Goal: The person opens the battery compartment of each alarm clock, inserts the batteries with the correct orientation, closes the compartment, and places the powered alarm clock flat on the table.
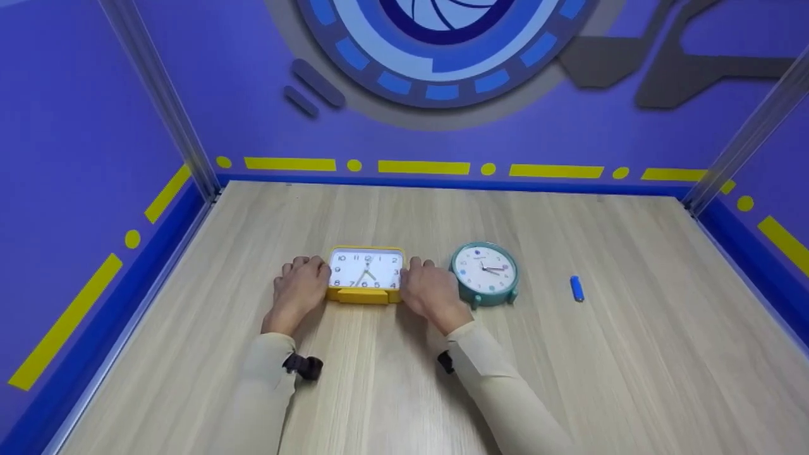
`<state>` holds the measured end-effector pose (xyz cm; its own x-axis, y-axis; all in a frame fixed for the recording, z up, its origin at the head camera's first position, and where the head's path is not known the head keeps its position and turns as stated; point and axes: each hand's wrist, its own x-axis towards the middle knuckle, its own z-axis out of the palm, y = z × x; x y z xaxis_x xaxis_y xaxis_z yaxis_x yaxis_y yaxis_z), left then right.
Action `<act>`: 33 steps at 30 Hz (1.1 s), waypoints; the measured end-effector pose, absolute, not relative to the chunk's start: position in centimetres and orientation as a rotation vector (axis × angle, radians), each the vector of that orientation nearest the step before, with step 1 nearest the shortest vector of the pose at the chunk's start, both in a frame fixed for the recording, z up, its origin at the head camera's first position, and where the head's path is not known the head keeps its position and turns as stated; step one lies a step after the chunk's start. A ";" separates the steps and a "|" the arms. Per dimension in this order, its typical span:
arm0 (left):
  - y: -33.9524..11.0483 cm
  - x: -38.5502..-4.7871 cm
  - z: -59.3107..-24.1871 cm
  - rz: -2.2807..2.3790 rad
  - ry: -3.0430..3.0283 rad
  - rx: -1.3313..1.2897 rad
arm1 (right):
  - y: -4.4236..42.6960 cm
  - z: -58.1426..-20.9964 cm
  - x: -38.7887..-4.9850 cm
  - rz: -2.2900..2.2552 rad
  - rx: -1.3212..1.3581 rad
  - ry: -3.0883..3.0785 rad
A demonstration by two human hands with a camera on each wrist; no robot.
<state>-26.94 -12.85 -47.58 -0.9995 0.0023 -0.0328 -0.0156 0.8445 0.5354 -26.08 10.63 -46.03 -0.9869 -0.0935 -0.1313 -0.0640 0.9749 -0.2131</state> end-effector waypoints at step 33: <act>-8.8 -25.3 -44.3 0.989 3.141 -0.024 | 12.4 -43.0 -24.4 -0.580 -0.112 3.023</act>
